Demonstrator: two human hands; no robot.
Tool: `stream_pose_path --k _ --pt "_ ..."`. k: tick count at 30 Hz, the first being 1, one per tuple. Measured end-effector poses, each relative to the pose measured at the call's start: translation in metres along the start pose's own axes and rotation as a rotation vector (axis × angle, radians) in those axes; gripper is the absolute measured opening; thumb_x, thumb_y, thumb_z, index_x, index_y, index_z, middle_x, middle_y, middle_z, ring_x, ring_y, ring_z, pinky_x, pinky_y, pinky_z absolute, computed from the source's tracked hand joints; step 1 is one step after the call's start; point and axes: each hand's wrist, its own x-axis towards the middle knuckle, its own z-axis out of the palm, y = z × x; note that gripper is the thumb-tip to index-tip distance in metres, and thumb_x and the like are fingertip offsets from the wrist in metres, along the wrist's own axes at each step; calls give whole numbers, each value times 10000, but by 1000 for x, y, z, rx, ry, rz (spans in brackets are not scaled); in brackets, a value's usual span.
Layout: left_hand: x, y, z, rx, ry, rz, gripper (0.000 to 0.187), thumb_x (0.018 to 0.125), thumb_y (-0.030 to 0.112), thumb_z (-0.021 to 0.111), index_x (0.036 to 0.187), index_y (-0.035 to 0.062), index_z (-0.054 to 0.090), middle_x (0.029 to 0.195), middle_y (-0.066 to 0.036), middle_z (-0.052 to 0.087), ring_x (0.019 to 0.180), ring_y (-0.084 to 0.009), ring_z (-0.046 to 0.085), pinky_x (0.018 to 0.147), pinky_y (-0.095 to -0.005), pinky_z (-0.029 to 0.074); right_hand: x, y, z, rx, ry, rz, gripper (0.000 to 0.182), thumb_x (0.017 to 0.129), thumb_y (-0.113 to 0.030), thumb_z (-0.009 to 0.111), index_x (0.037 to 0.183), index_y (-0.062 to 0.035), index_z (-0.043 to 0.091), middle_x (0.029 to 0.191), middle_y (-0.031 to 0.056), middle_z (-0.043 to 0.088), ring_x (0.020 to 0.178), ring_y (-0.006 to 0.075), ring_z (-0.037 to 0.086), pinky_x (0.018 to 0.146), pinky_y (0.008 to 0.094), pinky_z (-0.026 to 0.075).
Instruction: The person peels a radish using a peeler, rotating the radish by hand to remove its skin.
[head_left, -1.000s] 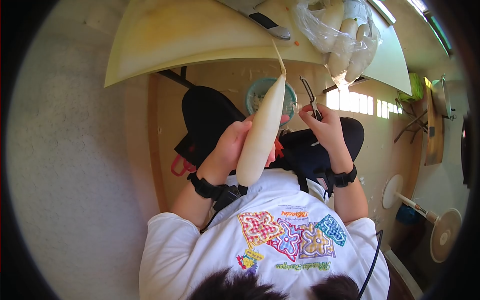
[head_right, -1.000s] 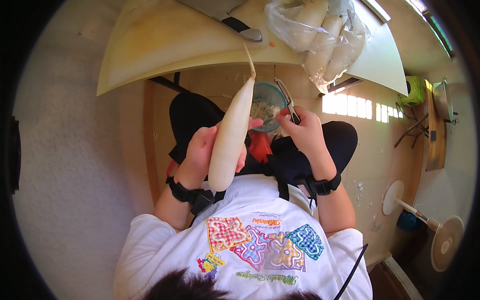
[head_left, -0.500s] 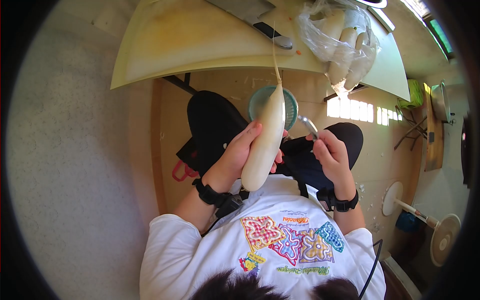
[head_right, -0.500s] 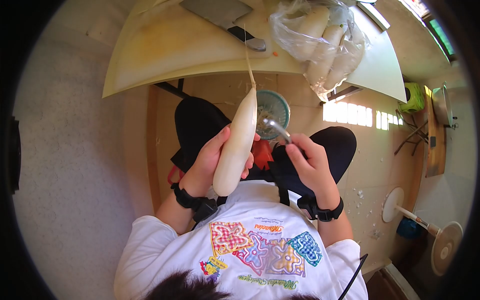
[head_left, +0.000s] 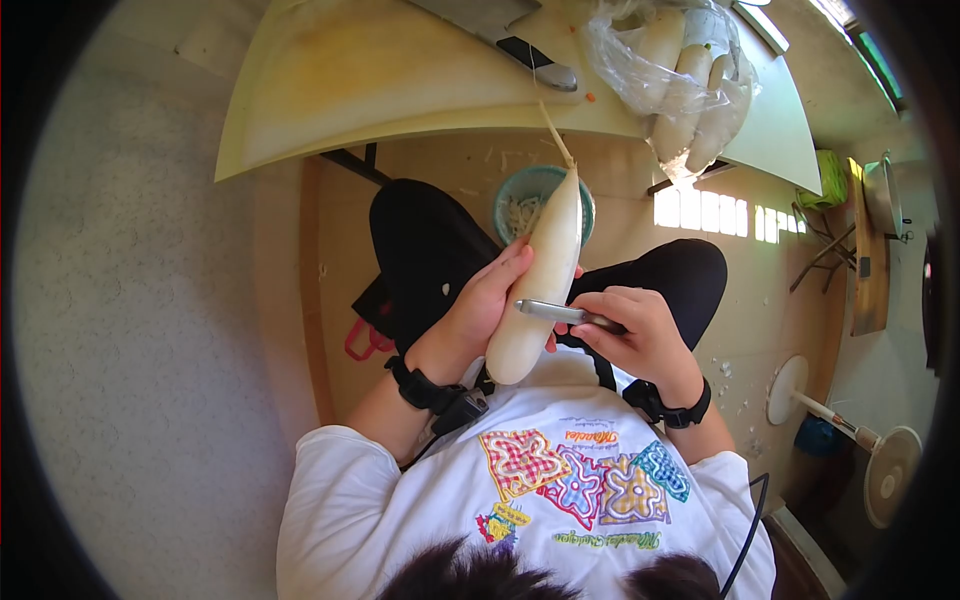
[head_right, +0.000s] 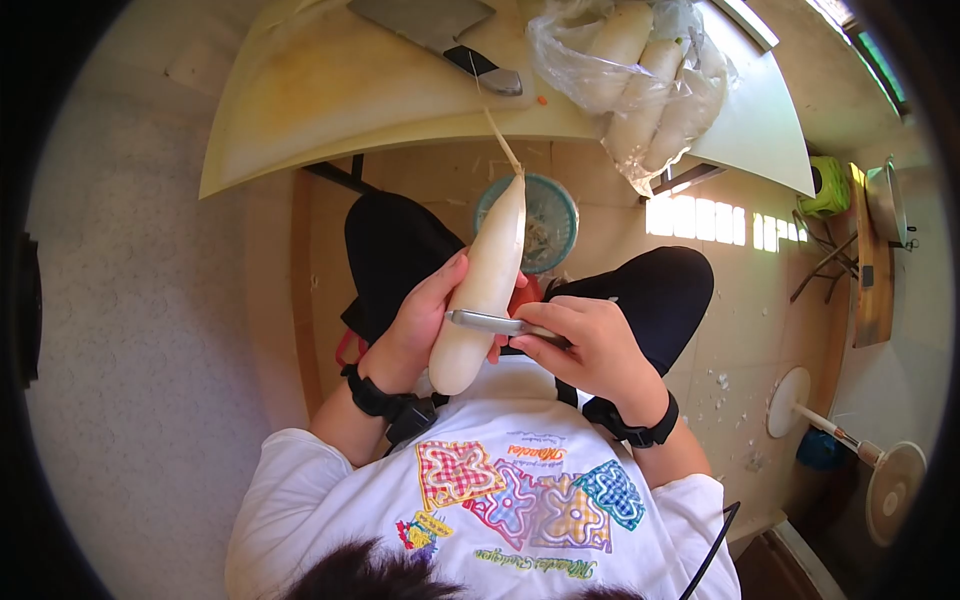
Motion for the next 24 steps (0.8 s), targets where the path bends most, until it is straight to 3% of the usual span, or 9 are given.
stream_pose_path --k 5,13,24 --pt "-4 4 9 104 29 -9 472 1026 384 383 1414 126 304 1152 -146 587 703 -264 669 517 -385 570 2 -1 -1 -125 20 -26 224 790 -162 756 998 -110 694 650 51 545 534 213 550 461 319 416" --pt "-7 6 13 220 4 -4 582 990 481 410 1397 74 328 1115 -142 608 640 -238 648 501 -344 548 -3 7 5 -155 110 -50 245 774 -154 771 996 -83 694 647 46 544 515 198 536 449 315 409" --pt "-14 -1 7 226 75 -86 474 998 350 347 1388 83 310 1068 -169 600 616 -239 646 476 -348 552 -8 12 5 -150 175 19 234 775 -124 773 980 -46 691 640 63 550 495 186 517 455 294 403"
